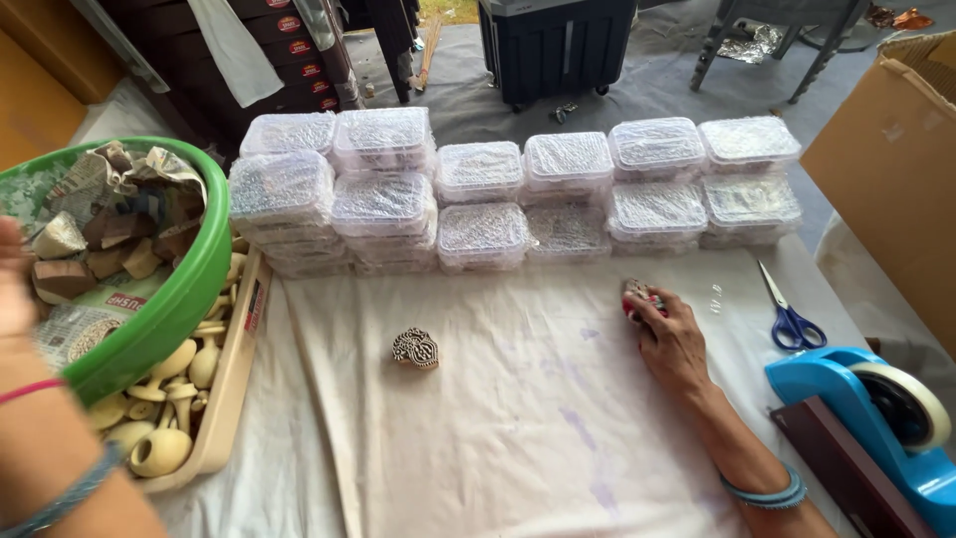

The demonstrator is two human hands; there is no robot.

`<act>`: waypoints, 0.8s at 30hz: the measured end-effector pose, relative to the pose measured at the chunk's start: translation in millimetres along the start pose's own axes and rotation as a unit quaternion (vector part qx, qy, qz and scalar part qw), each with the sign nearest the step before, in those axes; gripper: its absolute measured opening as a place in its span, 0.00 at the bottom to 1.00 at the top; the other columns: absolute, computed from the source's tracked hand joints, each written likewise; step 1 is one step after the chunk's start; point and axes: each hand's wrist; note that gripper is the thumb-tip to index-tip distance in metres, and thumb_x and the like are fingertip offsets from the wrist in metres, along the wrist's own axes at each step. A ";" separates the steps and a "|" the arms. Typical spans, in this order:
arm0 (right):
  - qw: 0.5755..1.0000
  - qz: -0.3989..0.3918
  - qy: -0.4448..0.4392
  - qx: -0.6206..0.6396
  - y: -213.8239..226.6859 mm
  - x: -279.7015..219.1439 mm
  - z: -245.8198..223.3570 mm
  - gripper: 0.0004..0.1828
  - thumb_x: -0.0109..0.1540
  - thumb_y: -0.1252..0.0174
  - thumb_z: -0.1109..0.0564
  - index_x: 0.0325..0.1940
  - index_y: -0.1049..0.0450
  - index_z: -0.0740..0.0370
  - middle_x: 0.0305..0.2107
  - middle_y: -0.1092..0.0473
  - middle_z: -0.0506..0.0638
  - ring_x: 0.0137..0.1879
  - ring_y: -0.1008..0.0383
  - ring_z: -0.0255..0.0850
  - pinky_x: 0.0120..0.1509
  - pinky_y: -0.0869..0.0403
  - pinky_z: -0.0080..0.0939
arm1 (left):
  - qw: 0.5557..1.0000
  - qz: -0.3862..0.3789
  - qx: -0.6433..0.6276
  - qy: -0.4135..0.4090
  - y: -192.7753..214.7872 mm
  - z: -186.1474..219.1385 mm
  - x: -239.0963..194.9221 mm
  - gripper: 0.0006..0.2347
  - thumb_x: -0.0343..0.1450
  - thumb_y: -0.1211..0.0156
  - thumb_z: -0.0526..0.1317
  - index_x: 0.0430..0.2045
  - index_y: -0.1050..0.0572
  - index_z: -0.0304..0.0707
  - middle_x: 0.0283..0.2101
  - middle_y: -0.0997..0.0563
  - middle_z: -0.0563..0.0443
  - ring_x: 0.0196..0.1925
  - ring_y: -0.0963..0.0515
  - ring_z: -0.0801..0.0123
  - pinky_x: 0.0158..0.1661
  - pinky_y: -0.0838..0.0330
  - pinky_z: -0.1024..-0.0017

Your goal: Cleaning and wiping down wooden stamps with a cloth at a workstation.

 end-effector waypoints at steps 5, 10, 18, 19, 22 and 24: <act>0.991 -0.030 0.026 -0.127 28.3 6.7 -44.9 0.29 0.55 0.33 0.42 0.61 0.25 0.38 0.65 0.37 0.51 0.71 0.42 0.57 0.57 0.31 0.61 | 0.985 -0.047 -0.164 -0.013 -178.1 -18.1 -105.9 0.18 0.78 0.51 0.54 0.46 0.28 0.36 0.41 0.20 0.47 0.44 0.16 0.59 0.49 0.15 0.55; 0.993 -0.047 0.010 -0.112 14.8 3.4 -29.1 0.27 0.59 0.35 0.45 0.62 0.27 0.41 0.66 0.39 0.54 0.67 0.39 0.58 0.55 0.29 0.60 | 0.978 -0.173 -0.069 0.093 -314.1 -150.2 -203.5 0.30 0.70 0.37 0.32 0.65 0.47 0.46 0.49 0.31 0.49 0.44 0.23 0.68 0.44 0.17 0.66; 0.991 0.048 -0.057 0.108 33.7 14.5 -29.0 0.19 0.67 0.40 0.54 0.63 0.27 0.54 0.58 0.35 0.60 0.51 0.23 0.56 0.48 0.21 0.50 | 0.885 -0.310 -0.158 0.309 -386.5 -216.9 -291.6 0.24 0.73 0.37 0.37 0.63 0.35 0.30 0.53 0.20 0.44 0.50 0.18 0.66 0.46 0.19 0.67; 0.991 0.048 -0.058 0.109 29.4 12.6 -25.2 0.19 0.67 0.40 0.54 0.63 0.27 0.54 0.58 0.35 0.60 0.51 0.23 0.56 0.48 0.21 0.50 | 0.885 -0.310 -0.157 0.309 -387.2 -213.8 -291.4 0.24 0.73 0.37 0.37 0.63 0.35 0.30 0.53 0.20 0.44 0.50 0.18 0.66 0.46 0.19 0.67; 0.977 0.086 -0.025 0.194 22.9 10.0 -18.7 0.11 0.70 0.43 0.57 0.56 0.25 0.57 0.55 0.33 0.59 0.53 0.21 0.51 0.53 0.18 0.43 | 0.839 -0.330 -0.228 0.367 -394.6 -210.2 -288.5 0.20 0.76 0.46 0.42 0.63 0.32 0.35 0.50 0.18 0.49 0.46 0.19 0.71 0.43 0.22 0.67; 0.965 0.085 0.012 0.247 21.6 7.6 -25.3 0.10 0.68 0.41 0.59 0.55 0.24 0.59 0.55 0.32 0.57 0.54 0.21 0.49 0.55 0.18 0.43 | 0.801 -0.320 -0.298 0.410 -398.4 -214.5 -286.2 0.19 0.78 0.53 0.45 0.63 0.30 0.39 0.43 0.19 0.52 0.40 0.20 0.70 0.39 0.23 0.67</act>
Point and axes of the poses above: each hand's wrist, its own x-axis towards the middle knuckle, its own y-axis out of the back of the hand, z = x × y
